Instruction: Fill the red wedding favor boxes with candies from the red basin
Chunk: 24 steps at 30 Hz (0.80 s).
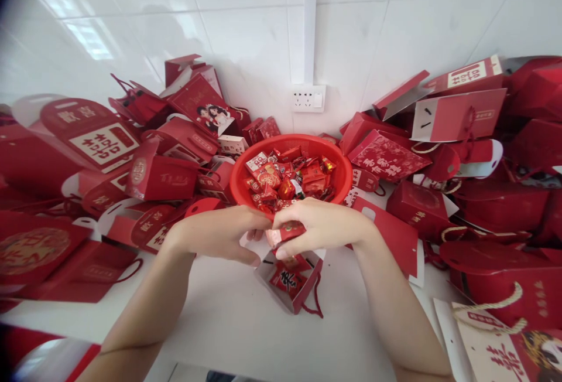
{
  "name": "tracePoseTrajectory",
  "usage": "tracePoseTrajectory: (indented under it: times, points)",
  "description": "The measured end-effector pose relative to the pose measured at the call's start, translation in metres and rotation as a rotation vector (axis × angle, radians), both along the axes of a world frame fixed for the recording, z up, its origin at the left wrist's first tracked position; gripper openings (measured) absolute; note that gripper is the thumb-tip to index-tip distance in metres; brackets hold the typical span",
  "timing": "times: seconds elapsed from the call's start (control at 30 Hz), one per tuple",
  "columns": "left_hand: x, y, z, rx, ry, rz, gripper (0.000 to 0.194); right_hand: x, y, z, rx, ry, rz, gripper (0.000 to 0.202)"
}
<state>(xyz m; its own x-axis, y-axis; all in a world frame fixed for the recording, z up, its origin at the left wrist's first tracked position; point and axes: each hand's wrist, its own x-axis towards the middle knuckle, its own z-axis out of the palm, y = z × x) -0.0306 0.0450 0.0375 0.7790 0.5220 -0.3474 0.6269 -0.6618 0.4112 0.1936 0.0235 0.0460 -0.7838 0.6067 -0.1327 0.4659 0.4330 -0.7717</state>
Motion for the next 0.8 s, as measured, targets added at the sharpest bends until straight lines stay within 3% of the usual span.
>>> tracePoseTrajectory:
  times: [0.17,0.3,0.43,0.6,0.73,0.8]
  points:
    - [-0.001,0.000,-0.001,-0.013,-0.012,-0.004,0.029,0.003,-0.003,0.002,0.065,0.073,-0.165,0.018]
    - [0.000,-0.001,0.000,-0.007,-0.007,-0.006,0.032,0.003,-0.008,0.007,0.082,0.082,-0.183,0.013]
    - [0.000,-0.003,0.000,0.007,0.007,0.000,0.031,-0.004,-0.016,0.005,0.116,-0.051,-0.208,0.014]
    - [0.001,-0.004,0.002,-0.001,-0.015,-0.010,0.032,-0.014,-0.025,0.000,0.205,-0.184,-0.166,0.009]
    - [0.000,-0.003,0.003,-0.034,-0.044,-0.020,0.028,-0.017,-0.027,0.000,0.278,-0.155,-0.147,0.008]
    - [-0.001,-0.002,0.003,-0.043,-0.045,-0.023,0.024,-0.017,-0.027,0.000,0.286,-0.123,-0.071,0.008]
